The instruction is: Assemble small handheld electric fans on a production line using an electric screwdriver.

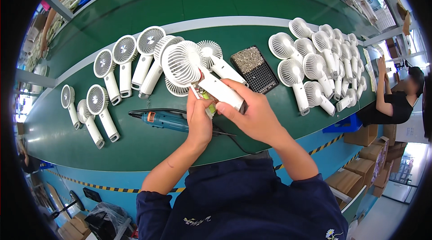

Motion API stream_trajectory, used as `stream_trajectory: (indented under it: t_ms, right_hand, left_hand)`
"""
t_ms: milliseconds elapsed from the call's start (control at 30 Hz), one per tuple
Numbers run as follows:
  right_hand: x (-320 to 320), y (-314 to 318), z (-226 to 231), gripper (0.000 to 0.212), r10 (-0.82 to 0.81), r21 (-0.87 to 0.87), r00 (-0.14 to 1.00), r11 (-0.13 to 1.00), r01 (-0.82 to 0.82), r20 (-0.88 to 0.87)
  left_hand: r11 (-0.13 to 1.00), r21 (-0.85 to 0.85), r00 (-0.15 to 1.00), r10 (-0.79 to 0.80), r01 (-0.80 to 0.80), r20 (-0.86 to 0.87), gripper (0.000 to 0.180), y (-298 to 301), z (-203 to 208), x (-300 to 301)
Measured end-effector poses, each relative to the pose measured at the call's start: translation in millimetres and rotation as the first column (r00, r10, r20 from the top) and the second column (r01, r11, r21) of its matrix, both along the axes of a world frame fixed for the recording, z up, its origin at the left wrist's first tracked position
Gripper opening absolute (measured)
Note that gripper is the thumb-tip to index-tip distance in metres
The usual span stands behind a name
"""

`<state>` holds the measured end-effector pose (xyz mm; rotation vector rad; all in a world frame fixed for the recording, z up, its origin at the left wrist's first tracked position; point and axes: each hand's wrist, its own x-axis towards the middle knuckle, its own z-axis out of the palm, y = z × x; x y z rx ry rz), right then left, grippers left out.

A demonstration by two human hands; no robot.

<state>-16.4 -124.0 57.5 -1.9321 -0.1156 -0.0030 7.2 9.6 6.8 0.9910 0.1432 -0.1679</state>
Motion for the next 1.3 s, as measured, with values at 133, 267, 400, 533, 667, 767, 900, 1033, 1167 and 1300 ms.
stream_trajectory:
  t_ms: [133, 267, 400, 533, 667, 767, 900, 1033, 1167, 1300]
  right_hand:
    - [-2, 0, -7, 0.049, -0.037, 0.061, 0.999, 0.997, 0.037, 0.003]
    - [1, -3, -16, 0.050, -0.032, 0.219, 0.996, 0.974, 0.051, -0.088]
    - [3, 0, -9, 0.049, -0.044, 0.245, 0.997, 0.968, 0.059, -0.067]
    - [6, 0, -18, 0.049, -0.065, 0.236, 0.996, 0.971, 0.049, 0.057]
    - [2, -5, -3, 0.045, -0.032, 0.408, 0.962, 0.901, 0.145, -0.271]
    - [-1, -5, -11, 0.043, 0.006, 0.581, 0.963, 0.799, 0.158, -0.270]
    - [-7, -8, -29, 0.045, 0.110, 0.743, 0.945, 0.648, 0.167, -0.308]
    - [-11, -6, -31, 0.044, 0.144, 0.745, 0.896, 0.618, 0.249, -0.420]
    - [-12, -5, -36, 0.043, 0.173, 0.771, 0.829, 0.504, 0.390, -0.532]
    - [-13, -9, -48, 0.046, 0.170, 0.751, 0.802, 0.503, 0.429, -0.572]
  left_hand:
    - [0.993, -0.083, 0.997, -0.081, 0.082, 0.010, 0.050, 7, 0, 0]
    - [0.984, -0.134, 0.993, -0.119, 0.120, 0.017, 0.051, 5, 4, 0]
    - [0.976, -0.180, 0.992, -0.127, 0.122, -0.016, 0.052, 7, 10, 1]
    - [0.953, -0.201, 0.973, -0.229, 0.226, 0.007, 0.053, 14, 7, 1]
    - [0.933, -0.209, 0.956, -0.283, 0.292, 0.072, 0.055, 19, 13, 0]
    - [0.913, -0.230, 0.938, -0.305, 0.338, 0.166, 0.059, 18, 7, 3]
    - [0.928, -0.174, 0.936, -0.297, 0.330, 0.191, 0.063, 18, 4, 2]
    - [0.947, -0.104, 0.943, -0.282, 0.302, 0.178, 0.061, 14, 4, 1]
    - [0.961, -0.039, 0.956, -0.266, 0.273, 0.126, 0.065, 11, 13, 1]
    - [0.977, 0.055, 0.966, -0.210, 0.204, 0.150, 0.069, 6, 8, -5]
